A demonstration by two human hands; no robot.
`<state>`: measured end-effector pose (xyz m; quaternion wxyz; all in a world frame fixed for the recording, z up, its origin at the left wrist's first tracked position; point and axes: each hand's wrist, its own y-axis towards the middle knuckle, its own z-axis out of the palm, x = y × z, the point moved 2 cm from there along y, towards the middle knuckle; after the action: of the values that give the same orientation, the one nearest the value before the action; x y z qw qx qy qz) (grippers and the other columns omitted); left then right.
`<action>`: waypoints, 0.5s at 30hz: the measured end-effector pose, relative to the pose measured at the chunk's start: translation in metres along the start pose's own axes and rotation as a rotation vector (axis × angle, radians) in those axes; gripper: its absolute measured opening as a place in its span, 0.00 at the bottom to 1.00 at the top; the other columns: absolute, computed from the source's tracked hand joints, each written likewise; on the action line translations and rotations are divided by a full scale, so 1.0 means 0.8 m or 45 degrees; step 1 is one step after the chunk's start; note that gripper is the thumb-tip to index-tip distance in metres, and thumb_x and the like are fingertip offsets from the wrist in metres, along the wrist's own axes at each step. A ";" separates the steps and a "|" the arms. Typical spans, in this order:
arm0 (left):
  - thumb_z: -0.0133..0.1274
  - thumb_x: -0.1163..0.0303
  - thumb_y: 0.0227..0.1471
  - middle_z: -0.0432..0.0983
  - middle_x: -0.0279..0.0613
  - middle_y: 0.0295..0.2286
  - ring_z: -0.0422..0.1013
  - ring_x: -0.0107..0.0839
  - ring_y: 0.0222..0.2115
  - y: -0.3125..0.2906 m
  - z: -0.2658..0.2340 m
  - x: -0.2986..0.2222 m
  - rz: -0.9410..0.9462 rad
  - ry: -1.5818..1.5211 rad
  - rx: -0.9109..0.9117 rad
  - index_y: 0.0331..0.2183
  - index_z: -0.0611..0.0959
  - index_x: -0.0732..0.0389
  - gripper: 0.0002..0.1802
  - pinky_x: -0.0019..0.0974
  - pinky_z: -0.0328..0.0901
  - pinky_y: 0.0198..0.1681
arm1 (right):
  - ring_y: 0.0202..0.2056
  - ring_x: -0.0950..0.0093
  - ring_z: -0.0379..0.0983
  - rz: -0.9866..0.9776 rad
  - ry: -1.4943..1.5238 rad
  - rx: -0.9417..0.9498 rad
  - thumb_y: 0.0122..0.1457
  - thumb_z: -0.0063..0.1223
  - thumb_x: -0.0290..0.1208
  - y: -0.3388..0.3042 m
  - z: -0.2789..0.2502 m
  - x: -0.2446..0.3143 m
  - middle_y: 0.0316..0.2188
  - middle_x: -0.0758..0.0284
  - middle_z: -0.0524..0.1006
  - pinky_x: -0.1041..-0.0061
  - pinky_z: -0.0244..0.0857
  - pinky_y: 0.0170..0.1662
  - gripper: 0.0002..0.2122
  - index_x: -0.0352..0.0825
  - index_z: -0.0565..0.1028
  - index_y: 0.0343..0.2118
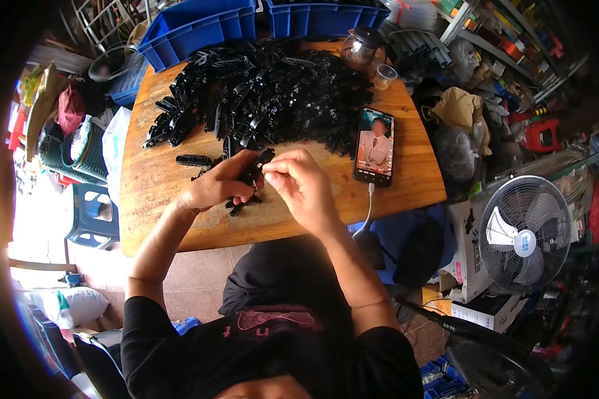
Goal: The person assembles small black plastic clasp components by hand at a wooden table.
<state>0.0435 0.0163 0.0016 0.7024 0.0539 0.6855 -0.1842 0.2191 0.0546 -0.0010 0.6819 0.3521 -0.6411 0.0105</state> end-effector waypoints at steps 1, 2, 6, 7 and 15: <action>0.50 0.76 0.44 0.68 0.33 0.24 0.63 0.19 0.21 0.000 -0.001 0.003 0.000 0.000 0.000 0.50 0.64 0.63 0.28 0.23 0.60 0.24 | 0.30 0.78 0.71 -0.060 -0.151 0.033 0.53 0.54 0.21 0.001 0.003 0.009 0.30 0.68 0.72 0.81 0.66 0.33 0.05 0.30 0.74 0.33; 0.50 0.76 0.44 0.67 0.34 0.25 0.64 0.19 0.22 0.000 0.000 0.007 -0.014 0.063 0.052 0.51 0.63 0.64 0.30 0.23 0.61 0.24 | 0.29 0.78 0.70 -0.120 -0.301 0.066 0.51 0.56 0.18 0.001 0.007 0.015 0.28 0.68 0.71 0.81 0.65 0.31 0.03 0.29 0.75 0.29; 0.51 0.76 0.43 0.67 0.35 0.26 0.64 0.20 0.22 -0.003 0.006 0.002 0.001 0.141 0.101 0.52 0.62 0.66 0.32 0.25 0.61 0.24 | 0.29 0.76 0.71 -0.118 -0.299 0.112 0.49 0.57 0.18 -0.001 0.018 0.012 0.29 0.67 0.71 0.80 0.65 0.31 0.05 0.31 0.76 0.29; 0.51 0.76 0.43 0.67 0.34 0.25 0.64 0.20 0.22 -0.005 0.006 0.001 0.017 0.133 0.057 0.51 0.62 0.66 0.31 0.25 0.61 0.24 | 0.29 0.76 0.71 -0.118 -0.299 0.112 0.49 0.57 0.18 -0.002 0.019 0.011 0.29 0.67 0.71 0.80 0.65 0.31 0.05 0.31 0.76 0.29; 0.52 0.73 0.44 0.70 0.39 0.24 0.67 0.22 0.23 -0.010 0.015 -0.001 -0.036 0.328 -0.077 0.48 0.66 0.64 0.27 0.28 0.64 0.26 | 0.29 0.73 0.70 -0.166 -0.562 0.088 0.46 0.58 0.16 -0.003 0.022 0.016 0.27 0.66 0.70 0.77 0.65 0.30 0.07 0.31 0.74 0.28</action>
<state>0.0522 0.0047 0.0043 0.6071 0.0464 0.7759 -0.1649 0.2076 0.0386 0.0084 0.5118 0.4097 -0.7499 -0.0890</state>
